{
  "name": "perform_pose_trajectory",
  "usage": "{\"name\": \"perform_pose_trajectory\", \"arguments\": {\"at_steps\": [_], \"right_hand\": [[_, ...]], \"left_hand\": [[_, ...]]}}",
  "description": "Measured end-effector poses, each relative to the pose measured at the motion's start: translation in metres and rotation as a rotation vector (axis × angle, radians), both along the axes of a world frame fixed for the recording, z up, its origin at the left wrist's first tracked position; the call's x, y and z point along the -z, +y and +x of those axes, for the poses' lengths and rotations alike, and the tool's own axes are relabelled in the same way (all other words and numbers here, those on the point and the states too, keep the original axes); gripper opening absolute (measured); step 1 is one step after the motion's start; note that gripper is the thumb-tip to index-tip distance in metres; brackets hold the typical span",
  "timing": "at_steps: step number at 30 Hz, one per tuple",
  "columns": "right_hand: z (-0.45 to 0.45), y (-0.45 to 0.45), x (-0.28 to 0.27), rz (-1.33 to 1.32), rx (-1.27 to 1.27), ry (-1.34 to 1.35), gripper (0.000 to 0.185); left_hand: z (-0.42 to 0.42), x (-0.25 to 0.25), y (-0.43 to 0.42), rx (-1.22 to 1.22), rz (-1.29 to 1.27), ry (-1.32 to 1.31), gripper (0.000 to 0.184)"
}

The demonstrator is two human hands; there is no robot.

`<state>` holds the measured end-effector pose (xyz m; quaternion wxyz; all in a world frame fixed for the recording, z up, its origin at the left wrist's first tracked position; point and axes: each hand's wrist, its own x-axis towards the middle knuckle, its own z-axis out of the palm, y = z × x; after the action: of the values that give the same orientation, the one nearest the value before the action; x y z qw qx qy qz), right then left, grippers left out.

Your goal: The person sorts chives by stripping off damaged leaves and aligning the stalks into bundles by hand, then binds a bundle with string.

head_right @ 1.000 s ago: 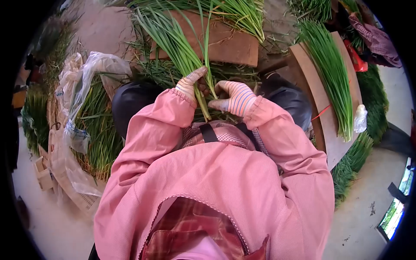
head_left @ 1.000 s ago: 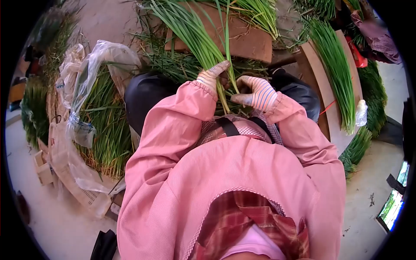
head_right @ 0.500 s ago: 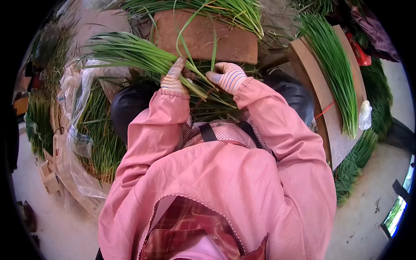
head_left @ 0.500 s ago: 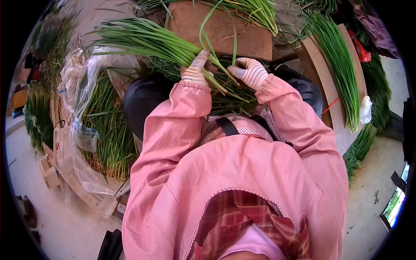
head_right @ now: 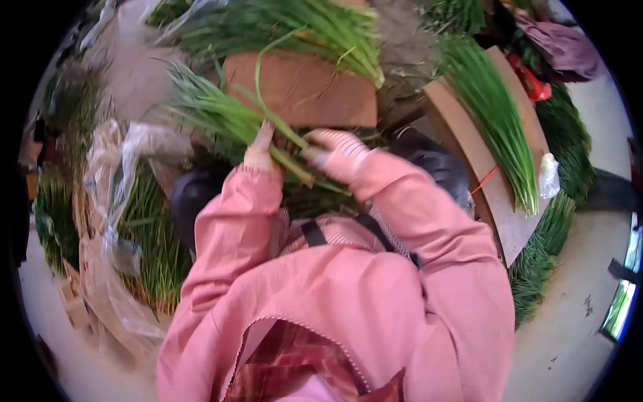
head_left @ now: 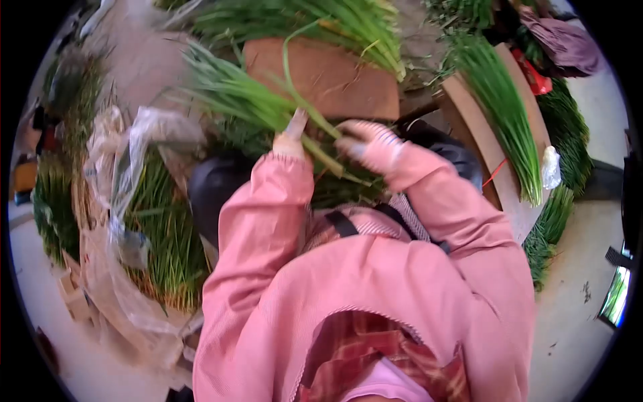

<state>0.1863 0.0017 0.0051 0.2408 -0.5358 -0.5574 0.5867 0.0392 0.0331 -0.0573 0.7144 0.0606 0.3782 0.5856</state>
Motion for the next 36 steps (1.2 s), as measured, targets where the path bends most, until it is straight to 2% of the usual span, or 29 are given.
{"name": "perform_pose_trajectory", "arguments": {"at_steps": [2, 4, 5, 6, 8, 9, 10, 11, 12, 13, 14, 15, 17, 18, 22, 24, 26, 28, 30, 31, 32, 34, 36], "right_hand": [[-0.012, 0.001, 0.006, 0.455, -0.122, -0.233, 0.027], [-0.016, 0.003, -0.009, 0.589, -0.264, -0.490, 0.020], [-0.015, 0.000, 0.018, 0.600, -0.242, -0.411, 0.018], [-0.012, -0.001, 0.010, 0.583, -0.286, -0.402, 0.019], [0.006, 0.012, -0.017, 0.711, -0.419, -0.328, 0.019], [0.019, 0.026, -0.018, 0.767, -0.378, -0.365, 0.017], [0.034, 0.040, -0.010, 0.768, -0.124, -0.426, 0.020], [0.074, 0.085, 0.018, 0.573, 0.283, -0.315, 0.026], [0.093, 0.093, 0.011, 0.899, 0.378, -0.704, 0.035], [0.115, 0.108, 0.031, 0.796, 0.434, -0.721, 0.044], [0.133, 0.123, 0.056, 0.609, 0.468, -0.566, 0.054], [0.136, 0.129, 0.060, 0.507, 0.415, -0.603, 0.054], [0.139, 0.138, 0.068, 0.333, 0.294, -0.735, 0.054], [0.134, 0.137, 0.062, 0.256, 0.227, -0.830, 0.054], [0.125, 0.135, 0.037, 0.153, 0.132, -0.857, 0.043], [0.127, 0.140, 0.017, 0.127, 0.064, -0.873, 0.033], [0.122, 0.142, -0.026, 0.233, 0.106, -0.829, 0.029], [0.127, 0.154, -0.049, 0.633, 0.192, -0.848, 0.025], [0.117, 0.154, -0.084, 0.827, 0.249, -0.702, 0.023], [0.109, 0.151, -0.095, 0.900, 0.278, -0.766, 0.024], [0.100, 0.149, -0.096, 0.912, 0.262, -0.766, 0.024], [0.081, 0.142, -0.079, 0.667, -0.153, -1.418, 0.023], [0.105, 0.143, -0.028, 0.446, -0.308, -1.404, 0.022]], "left_hand": [[-0.001, 0.002, -0.010, 0.068, -0.061, 0.172, 0.031], [-0.005, 0.013, -0.013, 0.185, -0.058, 0.125, 0.037], [-0.002, 0.013, -0.014, 0.160, -0.046, 0.198, 0.038], [-0.002, -0.002, -0.014, 0.188, 0.028, 0.229, 0.036], [-0.009, -0.013, -0.009, 0.281, -0.146, 0.040, 0.029], [-0.014, -0.003, 0.001, 0.119, -0.051, -0.022, 0.024], [-0.019, -0.027, 0.003, -0.061, 0.009, -0.147, 0.021], [-0.034, -0.043, 0.011, -0.218, 0.248, 0.000, 0.022], [-0.041, -0.054, 0.015, -0.257, 0.275, 0.083, 0.023], [-0.047, -0.055, 0.019, -0.266, 0.329, 0.063, 0.022], [-0.052, -0.055, 0.022, -0.274, 0.384, 0.044, 0.022], [-0.055, -0.053, 0.022, -0.277, 0.384, 0.046, 0.022], [-0.060, -0.046, 0.024, -0.185, 0.394, -0.194, 0.019], [-0.059, -0.046, 0.026, -0.190, 0.395, -0.192, 0.019], [-0.053, -0.045, 0.021, -0.197, 0.245, -0.318, 0.014], [-0.053, -0.044, 0.020, -0.156, 0.227, -0.423, 0.013], [-0.051, -0.049, 0.017, -0.166, 0.273, -0.355, 0.015], [-0.054, -0.050, 0.015, -0.165, 0.383, -0.216, 0.020], [-0.056, -0.052, 0.014, -0.189, 0.390, -0.140, 0.022], [-0.056, -0.053, 0.014, -0.192, 0.384, -0.050, 0.025], [-0.055, -0.053, 0.013, -0.221, 0.290, -0.042, 0.029], [-0.047, -0.047, 0.009, -0.210, 0.225, -0.123, 0.026], [-0.031, -0.035, 0.004, -0.179, 0.073, -0.054, 0.027]]}}
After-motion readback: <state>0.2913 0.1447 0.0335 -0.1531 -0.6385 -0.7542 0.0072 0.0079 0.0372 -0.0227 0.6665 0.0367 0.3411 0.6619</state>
